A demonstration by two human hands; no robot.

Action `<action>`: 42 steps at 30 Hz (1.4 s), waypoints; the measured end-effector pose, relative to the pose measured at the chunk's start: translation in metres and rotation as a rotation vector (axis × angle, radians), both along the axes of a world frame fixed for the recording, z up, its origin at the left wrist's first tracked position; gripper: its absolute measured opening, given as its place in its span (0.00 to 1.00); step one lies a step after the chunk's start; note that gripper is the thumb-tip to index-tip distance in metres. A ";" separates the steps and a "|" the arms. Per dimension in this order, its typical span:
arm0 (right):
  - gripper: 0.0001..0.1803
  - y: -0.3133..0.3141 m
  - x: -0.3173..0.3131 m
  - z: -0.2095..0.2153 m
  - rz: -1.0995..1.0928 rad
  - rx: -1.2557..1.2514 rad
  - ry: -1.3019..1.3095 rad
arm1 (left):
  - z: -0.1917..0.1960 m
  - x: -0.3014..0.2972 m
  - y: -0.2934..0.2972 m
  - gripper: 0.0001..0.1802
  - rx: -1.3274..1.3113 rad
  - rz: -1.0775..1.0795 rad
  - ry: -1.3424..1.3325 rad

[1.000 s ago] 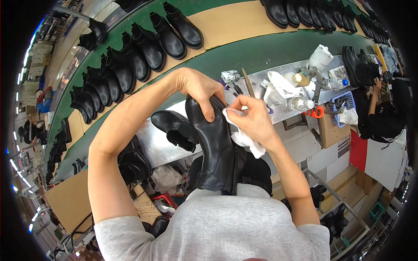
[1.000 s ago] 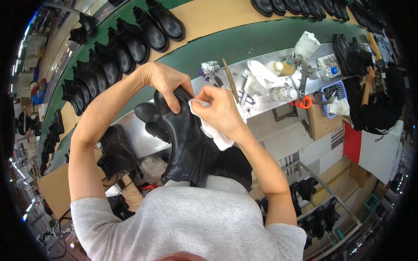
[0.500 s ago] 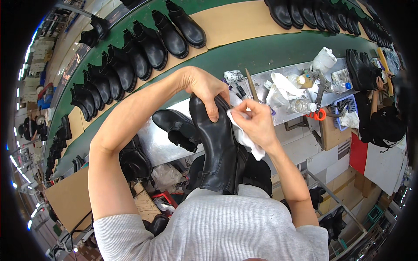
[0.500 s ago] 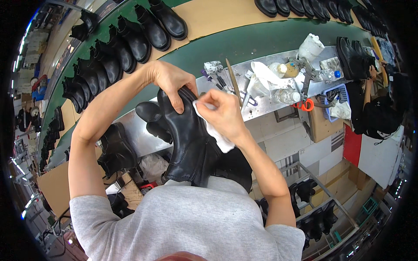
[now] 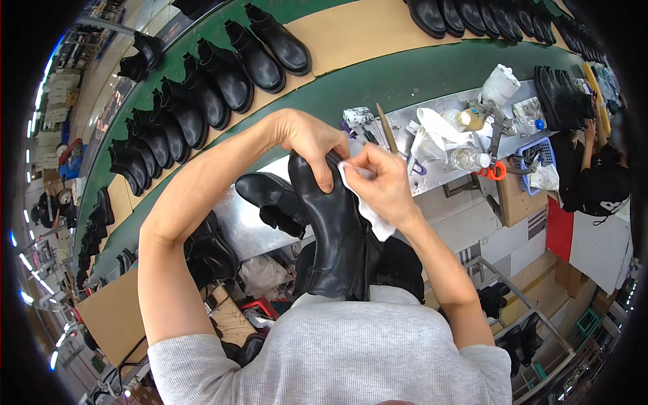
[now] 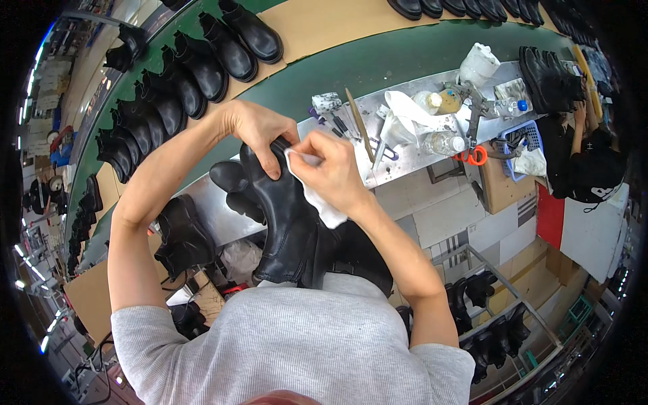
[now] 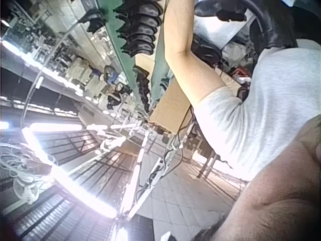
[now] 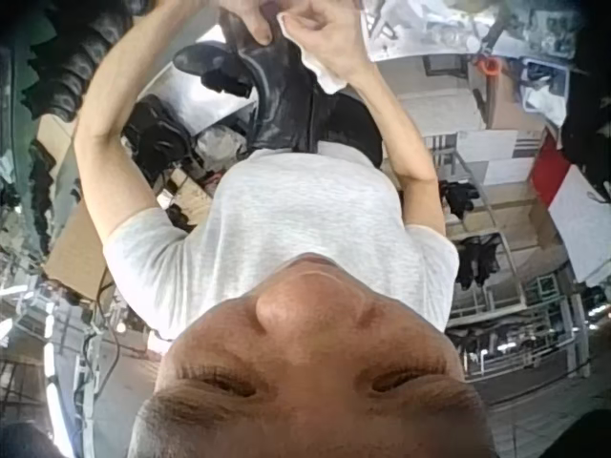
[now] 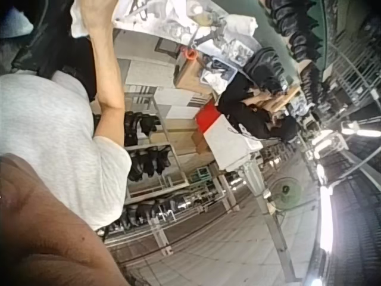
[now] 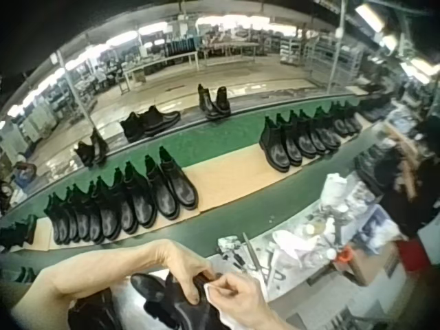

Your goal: Clean and finish black leather boots at a factory assembly line.

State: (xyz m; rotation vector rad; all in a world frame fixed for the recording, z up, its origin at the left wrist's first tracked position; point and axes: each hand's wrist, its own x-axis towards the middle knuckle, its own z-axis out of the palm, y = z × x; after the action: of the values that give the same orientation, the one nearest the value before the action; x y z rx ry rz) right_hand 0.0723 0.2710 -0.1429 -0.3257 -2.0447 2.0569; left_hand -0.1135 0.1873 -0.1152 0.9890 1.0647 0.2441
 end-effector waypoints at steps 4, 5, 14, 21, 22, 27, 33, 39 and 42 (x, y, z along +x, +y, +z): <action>0.06 -0.001 0.016 -0.002 -0.003 -0.021 -0.051 | -0.005 0.003 -0.004 0.18 -0.106 0.069 -0.168; 0.07 0.000 0.014 -0.001 0.002 -0.007 -0.051 | -0.003 0.000 -0.001 0.18 -0.107 0.064 -0.169; 0.05 0.018 0.035 -0.008 0.185 -0.087 -0.291 | -0.011 -0.008 -0.008 0.23 -0.113 0.087 -0.149; 0.23 0.022 0.038 -0.008 0.240 -0.633 -0.359 | -0.008 -0.012 -0.001 0.21 -0.039 0.059 0.022; 0.26 0.021 0.041 -0.008 0.311 -0.675 -0.399 | -0.005 -0.009 -0.003 0.22 0.027 0.201 0.211; 0.28 0.012 0.057 -0.023 0.248 -0.529 -0.372 | -0.028 0.031 -0.052 0.32 0.216 0.841 0.554; 0.28 0.014 0.056 -0.007 0.234 -0.390 -0.332 | -0.021 0.058 -0.062 0.34 0.184 1.150 0.141; 0.29 0.014 0.057 0.002 0.228 -0.318 -0.344 | -0.022 0.060 -0.064 0.33 0.221 1.175 0.104; 0.27 0.014 0.058 -0.005 0.219 -0.305 -0.332 | -0.024 0.061 -0.065 0.32 0.239 1.182 0.106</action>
State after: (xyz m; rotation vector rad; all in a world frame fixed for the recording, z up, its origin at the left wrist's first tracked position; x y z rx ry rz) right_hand 0.1303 0.2852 -0.1474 -0.5497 -2.0107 2.6100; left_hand -0.0525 0.1222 -0.1392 0.4650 1.6505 1.3092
